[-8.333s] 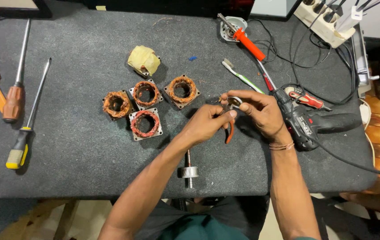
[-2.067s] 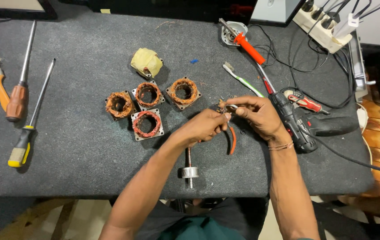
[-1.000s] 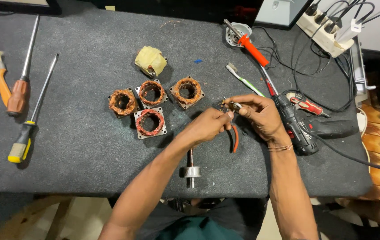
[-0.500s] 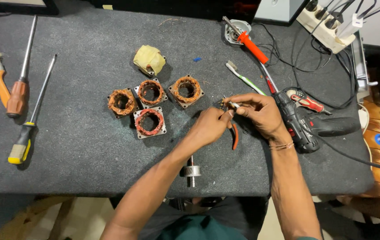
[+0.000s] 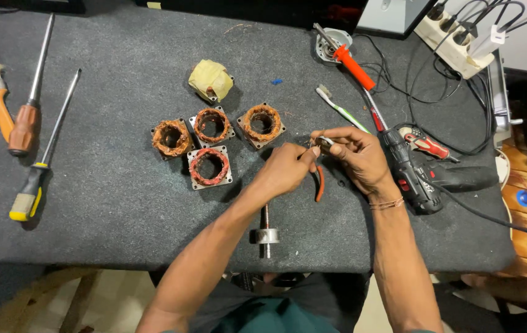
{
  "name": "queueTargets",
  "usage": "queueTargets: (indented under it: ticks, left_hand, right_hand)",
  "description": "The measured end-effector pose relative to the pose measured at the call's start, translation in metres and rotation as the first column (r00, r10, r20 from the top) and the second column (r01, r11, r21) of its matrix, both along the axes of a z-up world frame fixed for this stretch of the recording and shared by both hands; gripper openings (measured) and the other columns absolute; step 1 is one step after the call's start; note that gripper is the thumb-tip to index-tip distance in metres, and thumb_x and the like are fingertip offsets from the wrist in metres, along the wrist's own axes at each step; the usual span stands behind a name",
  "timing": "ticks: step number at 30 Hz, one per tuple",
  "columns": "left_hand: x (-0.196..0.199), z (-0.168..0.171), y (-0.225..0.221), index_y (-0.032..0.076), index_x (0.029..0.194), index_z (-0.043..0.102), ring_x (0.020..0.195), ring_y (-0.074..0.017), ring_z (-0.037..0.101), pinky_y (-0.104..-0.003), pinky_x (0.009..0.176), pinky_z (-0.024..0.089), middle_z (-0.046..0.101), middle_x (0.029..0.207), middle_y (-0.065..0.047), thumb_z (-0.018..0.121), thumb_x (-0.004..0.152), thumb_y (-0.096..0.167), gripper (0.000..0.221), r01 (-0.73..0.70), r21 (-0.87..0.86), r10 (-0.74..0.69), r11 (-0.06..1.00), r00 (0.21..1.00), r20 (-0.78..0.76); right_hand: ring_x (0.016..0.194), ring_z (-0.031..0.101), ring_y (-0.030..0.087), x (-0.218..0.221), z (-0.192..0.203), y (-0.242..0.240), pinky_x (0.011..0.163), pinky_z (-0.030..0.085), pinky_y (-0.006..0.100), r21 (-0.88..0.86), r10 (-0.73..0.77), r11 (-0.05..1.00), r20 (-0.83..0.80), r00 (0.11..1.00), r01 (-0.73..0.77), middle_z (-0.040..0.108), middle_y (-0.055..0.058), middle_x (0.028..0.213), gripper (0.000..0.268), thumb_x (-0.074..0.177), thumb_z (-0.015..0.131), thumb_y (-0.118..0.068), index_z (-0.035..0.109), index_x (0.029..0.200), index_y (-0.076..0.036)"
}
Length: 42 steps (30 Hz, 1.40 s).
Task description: Repairing small electric motor stators by manipulating and connecting wires using pliers
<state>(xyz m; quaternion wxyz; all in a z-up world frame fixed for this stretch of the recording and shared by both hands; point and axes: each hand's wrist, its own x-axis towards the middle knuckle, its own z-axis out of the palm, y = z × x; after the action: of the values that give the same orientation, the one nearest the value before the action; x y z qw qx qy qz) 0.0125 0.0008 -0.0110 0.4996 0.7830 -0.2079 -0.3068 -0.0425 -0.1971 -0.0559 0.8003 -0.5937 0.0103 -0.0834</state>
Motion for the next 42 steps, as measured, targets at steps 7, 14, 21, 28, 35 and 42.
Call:
queueTargets:
  ticks: [7,14,21,28,35,42]
  left_hand:
    - [-0.001,-0.008,-0.007,0.013,0.073,0.077,0.071,-0.0292,0.069,-0.043,0.070,0.053,0.066,0.063,-0.012,0.054,0.096,0.035,0.039,-0.011,-0.059,0.007,0.998,0.996,-0.084]
    - [0.002,-0.037,-0.019,0.015,0.075,0.076,0.072,-0.0274,0.069,-0.041,0.069,0.054,0.067,0.065,-0.009,0.054,0.096,0.041,0.040,0.024,-0.066,-0.029,0.998,0.996,-0.084]
    - [-0.002,-0.022,-0.019,0.013,0.074,0.077,0.081,-0.0403,0.073,-0.048,0.071,0.055,0.071,0.068,-0.017,0.053,0.097,0.036,0.040,0.003,0.006,-0.003,1.000,0.998,0.056]
    - [0.001,-0.003,-0.008,0.011,0.077,0.078,0.087,-0.0398,0.075,-0.051,0.076,0.057,0.074,0.071,-0.016,0.052,0.096,0.036,0.041,-0.006,0.045,0.003,0.999,0.998,0.063]
    - [-0.001,-0.005,-0.013,0.011,0.075,0.078,0.091,-0.0461,0.073,-0.052,0.078,0.056,0.075,0.076,-0.021,0.051,0.095,0.033,0.040,0.028,0.040,-0.030,0.999,0.997,0.069]
    - [-0.001,0.011,-0.005,0.010,0.079,0.079,0.092,-0.0447,0.073,-0.052,0.079,0.055,0.076,0.078,-0.019,0.052,0.096,0.035,0.040,0.024,0.050,-0.025,0.998,0.999,0.020]
  right_hand:
    - [0.099,0.075,0.032,0.001,0.004,0.003,0.085,0.064,0.040,-0.012,0.012,1.000,0.013,1.000,-0.012,0.070,0.029,0.119,0.037,0.087,0.074,-0.005,0.063,0.119,0.010]
    - [0.104,0.074,0.027,-0.002,0.010,0.008,0.087,0.062,0.036,-0.077,-0.012,0.997,0.001,1.000,0.012,0.072,0.025,0.118,0.036,0.086,0.075,-0.006,0.066,0.118,0.008]
    - [0.101,0.075,0.023,0.000,0.004,0.013,0.084,0.063,0.032,-0.028,-0.037,0.999,-0.055,0.998,0.036,0.074,0.022,0.112,0.030,0.091,0.072,-0.010,0.067,0.117,0.006]
    - [0.098,0.075,0.024,-0.001,0.003,0.016,0.084,0.063,0.034,-0.013,-0.059,0.998,-0.054,0.997,0.058,0.072,0.025,0.114,0.029,0.089,0.075,-0.007,0.066,0.112,0.007]
    - [0.073,0.071,0.026,0.003,-0.014,0.016,0.060,0.060,0.034,0.070,0.041,0.997,-0.046,0.998,-0.038,0.064,0.018,0.108,0.031,0.096,0.069,-0.022,0.058,0.114,0.001]
    - [0.090,0.065,0.017,-0.003,0.016,0.028,0.080,0.054,0.032,0.198,0.051,0.979,-0.066,0.996,-0.037,0.060,0.015,0.111,0.028,0.099,0.056,-0.016,0.055,0.120,0.003]
